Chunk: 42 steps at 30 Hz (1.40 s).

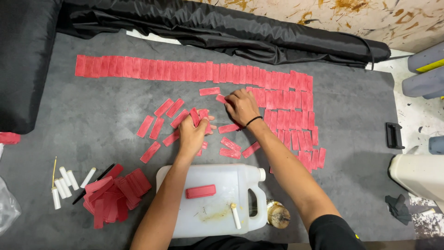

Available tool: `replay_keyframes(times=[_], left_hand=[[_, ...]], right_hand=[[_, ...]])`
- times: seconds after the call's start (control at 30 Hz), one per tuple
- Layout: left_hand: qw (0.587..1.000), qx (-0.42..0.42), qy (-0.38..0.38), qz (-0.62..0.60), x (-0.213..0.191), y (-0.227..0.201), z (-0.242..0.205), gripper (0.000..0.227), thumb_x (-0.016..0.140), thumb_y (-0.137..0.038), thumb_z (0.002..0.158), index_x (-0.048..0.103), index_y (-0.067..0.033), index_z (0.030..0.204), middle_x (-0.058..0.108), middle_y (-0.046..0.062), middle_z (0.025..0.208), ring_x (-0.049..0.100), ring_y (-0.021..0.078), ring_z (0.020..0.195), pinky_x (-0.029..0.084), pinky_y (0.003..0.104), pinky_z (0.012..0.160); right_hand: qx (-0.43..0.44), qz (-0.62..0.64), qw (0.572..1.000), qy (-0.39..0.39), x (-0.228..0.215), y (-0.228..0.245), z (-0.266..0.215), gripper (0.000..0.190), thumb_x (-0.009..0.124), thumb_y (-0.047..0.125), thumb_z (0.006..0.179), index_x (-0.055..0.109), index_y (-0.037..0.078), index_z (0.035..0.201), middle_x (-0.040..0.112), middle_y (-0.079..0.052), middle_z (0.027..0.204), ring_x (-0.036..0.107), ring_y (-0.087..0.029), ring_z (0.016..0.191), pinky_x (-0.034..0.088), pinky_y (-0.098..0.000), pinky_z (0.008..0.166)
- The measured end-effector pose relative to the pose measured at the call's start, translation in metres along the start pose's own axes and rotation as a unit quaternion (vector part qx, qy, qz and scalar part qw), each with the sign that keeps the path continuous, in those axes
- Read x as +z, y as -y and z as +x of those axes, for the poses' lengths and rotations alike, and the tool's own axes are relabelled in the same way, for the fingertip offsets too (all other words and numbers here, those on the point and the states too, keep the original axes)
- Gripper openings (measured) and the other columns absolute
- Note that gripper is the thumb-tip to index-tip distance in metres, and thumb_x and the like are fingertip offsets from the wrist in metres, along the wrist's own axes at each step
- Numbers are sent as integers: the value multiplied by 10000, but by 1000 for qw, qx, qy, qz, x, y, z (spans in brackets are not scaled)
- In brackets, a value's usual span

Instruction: Sorting and stacking small red leather rectangular pieces on a workbench

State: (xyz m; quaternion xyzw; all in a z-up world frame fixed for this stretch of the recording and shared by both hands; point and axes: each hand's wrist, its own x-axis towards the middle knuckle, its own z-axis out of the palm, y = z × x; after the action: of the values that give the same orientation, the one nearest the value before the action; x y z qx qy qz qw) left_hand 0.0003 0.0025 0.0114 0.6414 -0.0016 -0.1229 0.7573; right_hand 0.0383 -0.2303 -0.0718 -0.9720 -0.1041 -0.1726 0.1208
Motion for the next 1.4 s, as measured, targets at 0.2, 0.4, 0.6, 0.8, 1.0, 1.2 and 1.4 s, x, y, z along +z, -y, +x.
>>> replay_keyframes(times=[0.2, 0.4, 0.6, 0.8, 1.0, 1.2, 1.4], left_hand=[[1000, -1, -2, -5, 0, -2, -2, 288, 545, 10, 923, 646, 97, 1178, 734, 294, 1010, 770, 347, 740, 661, 379, 610], [1000, 1, -8, -12, -1, 2, 0, 292, 545, 15, 922, 643, 104, 1182, 731, 302, 1007, 768, 347, 734, 659, 381, 606], [1000, 1, -18, -9, -1, -1, 1, 290, 547, 16, 914, 654, 102, 1170, 736, 298, 998, 768, 345, 726, 662, 384, 601], [1000, 6, -23, 5, -2, 0, 1, 270, 555, 1, 917, 672, 81, 1148, 750, 261, 988, 769, 317, 702, 663, 363, 582], [1000, -5, -27, 5, 0, 0, 3, 274, 558, -1, 913, 683, 67, 1147, 757, 246, 988, 767, 303, 698, 666, 359, 583], [1000, -7, -19, -4, 1, -7, -1, 283, 550, 18, 917, 661, 91, 1166, 743, 278, 999, 766, 325, 722, 664, 378, 603], [1000, -14, -15, 8, 0, -9, -3, 293, 550, 6, 923, 654, 84, 1186, 744, 276, 1010, 769, 329, 728, 664, 380, 617]], right_hand=[[71, -93, 993, -27, 5, -24, -8, 153, 726, 356, 893, 724, 206, 927, 630, -7, 791, 577, -205, 871, 426, -356, 786], [99, -125, 983, -92, 8, -33, -9, 153, 761, 327, 855, 710, 186, 825, 553, -11, 799, 514, -204, 867, 413, -346, 751], [68, -50, 990, -111, -2, -1, 7, 133, 753, 275, 878, 685, 163, 898, 536, -26, 860, 532, -235, 905, 438, -367, 782], [-68, -16, 998, -5, 17, 34, 38, 242, 687, 212, 916, 684, 192, 1157, 656, -43, 1174, 574, -235, 1138, 435, -375, 893], [-84, -110, 986, -92, 28, 36, 27, 62, 695, 257, 891, 685, 196, 888, 614, -26, 827, 558, -224, 859, 405, -372, 770], [31, -173, 977, -123, 21, 12, 13, 163, 744, 279, 803, 678, 140, 750, 590, -52, 720, 537, -237, 812, 385, -378, 712], [115, -147, 975, -120, 6, 5, 4, 155, 763, 274, 826, 683, 145, 795, 594, -28, 749, 540, -214, 835, 393, -360, 725]])
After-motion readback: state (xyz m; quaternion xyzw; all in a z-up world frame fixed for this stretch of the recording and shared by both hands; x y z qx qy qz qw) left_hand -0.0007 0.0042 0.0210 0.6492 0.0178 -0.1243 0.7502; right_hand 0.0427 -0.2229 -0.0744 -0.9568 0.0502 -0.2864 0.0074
